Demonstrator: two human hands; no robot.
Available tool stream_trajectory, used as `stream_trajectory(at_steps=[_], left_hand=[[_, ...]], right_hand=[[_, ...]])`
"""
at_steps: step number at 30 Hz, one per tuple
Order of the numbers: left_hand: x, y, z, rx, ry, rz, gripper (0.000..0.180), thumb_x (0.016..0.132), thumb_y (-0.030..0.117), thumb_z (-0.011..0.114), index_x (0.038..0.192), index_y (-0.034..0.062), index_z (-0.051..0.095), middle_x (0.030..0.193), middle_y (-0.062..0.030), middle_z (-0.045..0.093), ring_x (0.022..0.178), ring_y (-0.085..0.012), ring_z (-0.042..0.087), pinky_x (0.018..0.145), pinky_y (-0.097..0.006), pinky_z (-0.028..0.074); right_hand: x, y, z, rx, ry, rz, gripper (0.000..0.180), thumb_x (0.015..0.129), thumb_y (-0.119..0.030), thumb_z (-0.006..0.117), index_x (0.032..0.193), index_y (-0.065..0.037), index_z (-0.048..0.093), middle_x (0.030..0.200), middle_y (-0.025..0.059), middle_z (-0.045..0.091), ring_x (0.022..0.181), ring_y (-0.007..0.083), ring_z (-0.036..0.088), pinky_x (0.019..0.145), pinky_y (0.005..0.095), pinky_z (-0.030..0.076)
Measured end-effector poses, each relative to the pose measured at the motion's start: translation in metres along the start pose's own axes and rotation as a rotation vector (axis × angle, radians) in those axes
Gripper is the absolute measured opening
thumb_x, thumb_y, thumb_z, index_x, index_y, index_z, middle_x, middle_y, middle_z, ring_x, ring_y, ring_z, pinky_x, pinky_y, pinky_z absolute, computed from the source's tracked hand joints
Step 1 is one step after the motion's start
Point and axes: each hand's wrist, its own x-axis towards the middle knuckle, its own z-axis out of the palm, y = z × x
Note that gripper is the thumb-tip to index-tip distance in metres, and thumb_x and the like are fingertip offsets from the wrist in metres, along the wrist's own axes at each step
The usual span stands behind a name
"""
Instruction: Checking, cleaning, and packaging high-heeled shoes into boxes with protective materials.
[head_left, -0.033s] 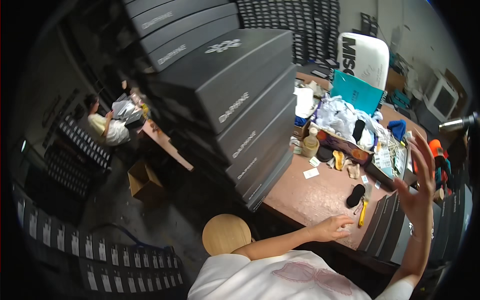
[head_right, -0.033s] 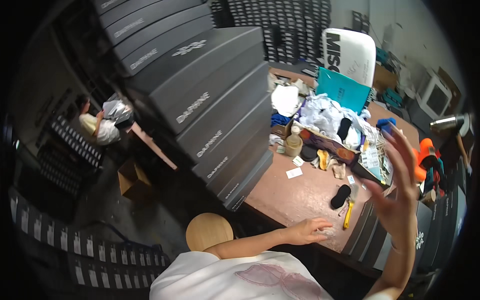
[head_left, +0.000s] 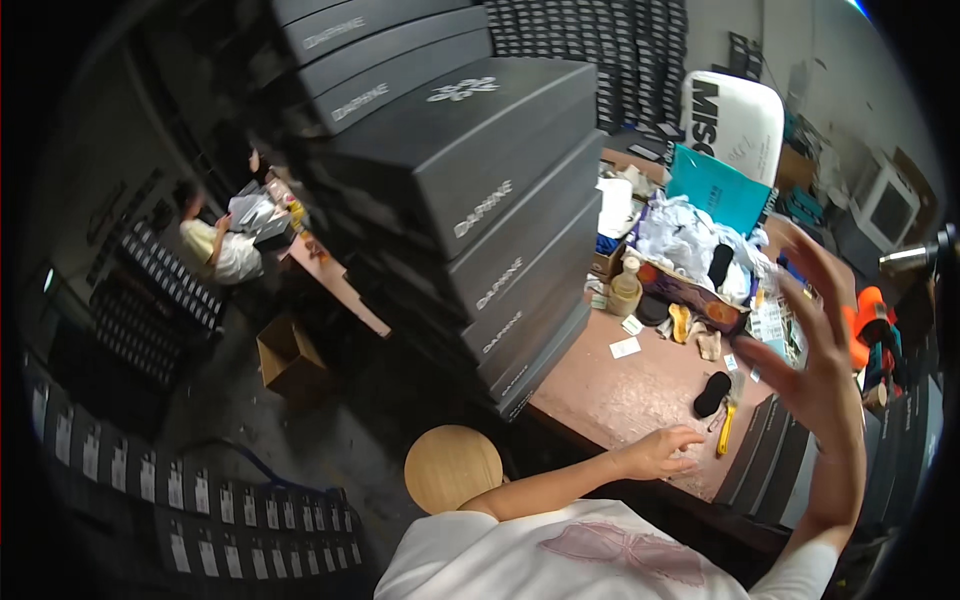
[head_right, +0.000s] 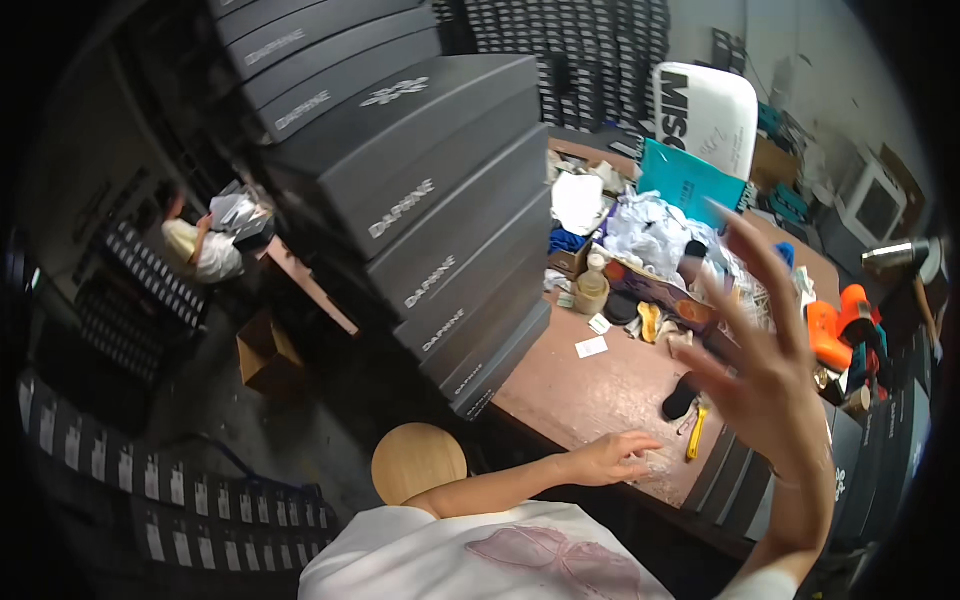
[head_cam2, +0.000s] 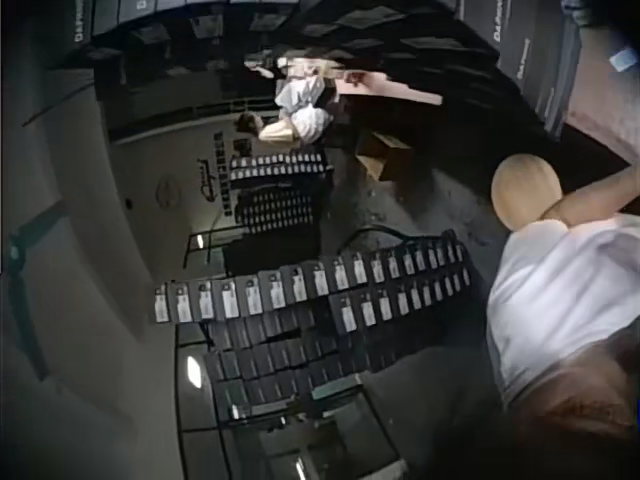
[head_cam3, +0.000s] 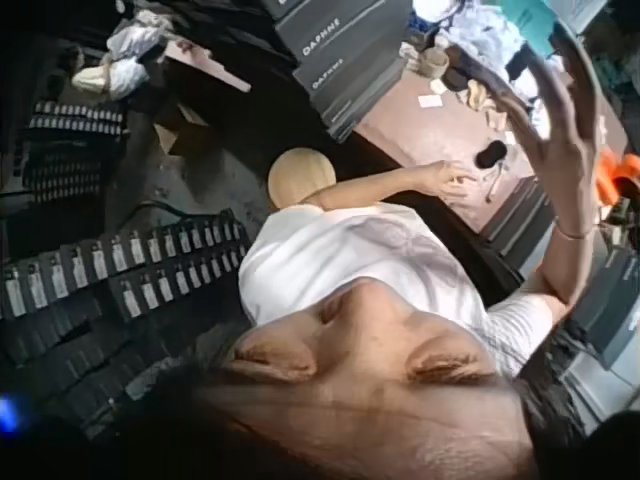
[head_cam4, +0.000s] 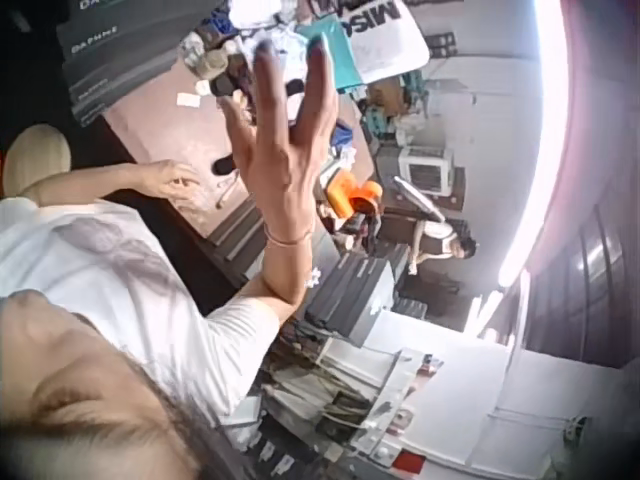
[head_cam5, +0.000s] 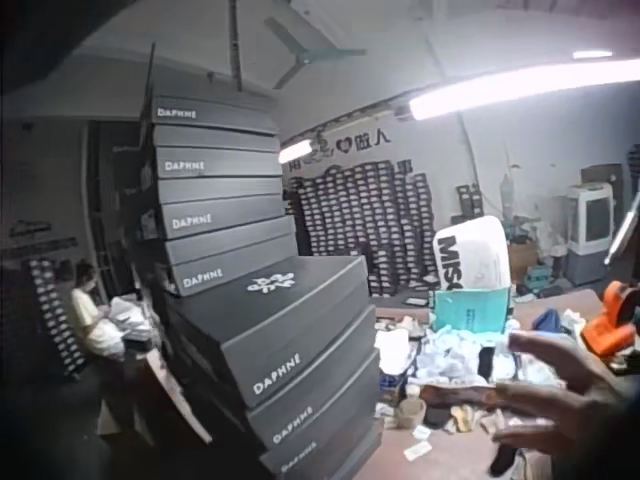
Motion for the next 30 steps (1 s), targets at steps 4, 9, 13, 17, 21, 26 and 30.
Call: stream_trajectory(at_steps=[4,9,13,17,21,26,30], left_hand=[[-0.001,0.019,-0.011,0.040,0.111,0.007,0.044,0.088,0.020,0.064,0.126,0.0005,0.053,0.117,-0.0177,0.056,0.101,-0.0299,0.060,0.090,-0.037,0.047],[-0.028,0.006,-0.020,0.051,0.172,-0.081,0.043,0.089,0.020,0.063,0.126,0.0000,0.054,0.114,-0.0176,0.059,0.099,-0.0262,0.061,0.087,-0.036,0.049],[-0.049,0.019,-0.038,-0.018,0.293,-0.160,0.040,0.090,0.019,0.063,0.124,-0.0012,0.056,0.109,-0.0141,0.063,0.093,-0.0184,0.063,0.081,-0.032,0.052],[-0.013,0.044,-0.049,-0.100,0.323,-0.144,0.038,0.091,0.017,0.063,0.124,-0.0021,0.057,0.111,-0.0121,0.062,0.096,-0.0157,0.062,0.083,-0.029,0.052],[0.010,0.058,-0.041,-0.169,0.296,-0.036,0.045,0.091,0.020,0.065,0.129,-0.0012,0.051,0.115,-0.0144,0.059,0.099,-0.0199,0.061,0.082,-0.032,0.052],[-0.005,0.051,-0.084,-0.609,0.641,0.214,0.067,0.086,0.051,0.063,0.133,0.0085,0.041,0.133,-0.0089,0.046,0.117,-0.0203,0.049,0.094,-0.037,0.047],[-0.020,0.066,-0.107,-1.265,0.467,0.353,0.065,0.095,0.056,0.040,0.137,0.0064,0.043,0.137,-0.0140,0.046,0.126,-0.0268,0.045,0.103,-0.043,0.042]], right_hand=[[0.154,-0.069,0.047,-0.202,0.179,-0.711,0.045,0.080,-0.023,0.069,0.123,-0.019,0.059,0.145,0.0089,0.039,0.128,0.0330,0.042,0.104,0.0500,0.036],[0.186,-0.079,0.108,-0.608,-0.006,-0.628,0.042,0.084,-0.022,0.064,0.125,-0.024,0.055,0.148,0.0071,0.035,0.130,0.0322,0.039,0.102,0.0519,0.036],[0.160,-0.047,0.107,-0.609,0.192,-0.615,0.054,0.066,-0.035,0.078,0.114,-0.022,0.058,0.145,0.0055,0.039,0.126,0.0282,0.040,0.098,0.0448,0.038],[0.143,-0.022,0.102,-0.558,0.215,-0.479,0.075,0.060,-0.023,0.082,0.129,-0.024,0.052,0.143,0.0085,0.038,0.127,0.0273,0.038,0.095,0.0419,0.040],[0.125,0.008,0.097,-0.505,0.316,-0.342,0.067,0.071,-0.018,0.069,0.135,-0.026,0.051,0.132,0.0119,0.044,0.119,0.0299,0.043,0.093,0.0417,0.039],[0.005,0.014,0.043,-0.261,0.322,-0.236,0.068,0.063,-0.014,0.070,0.129,-0.025,0.058,0.131,0.0137,0.044,0.121,0.0333,0.044,0.097,0.0461,0.040],[-0.110,-0.009,0.024,-0.134,0.324,-0.245,0.068,0.068,-0.014,0.081,0.129,-0.013,0.052,0.133,0.0185,0.041,0.122,0.0378,0.045,0.096,0.0435,0.046]])
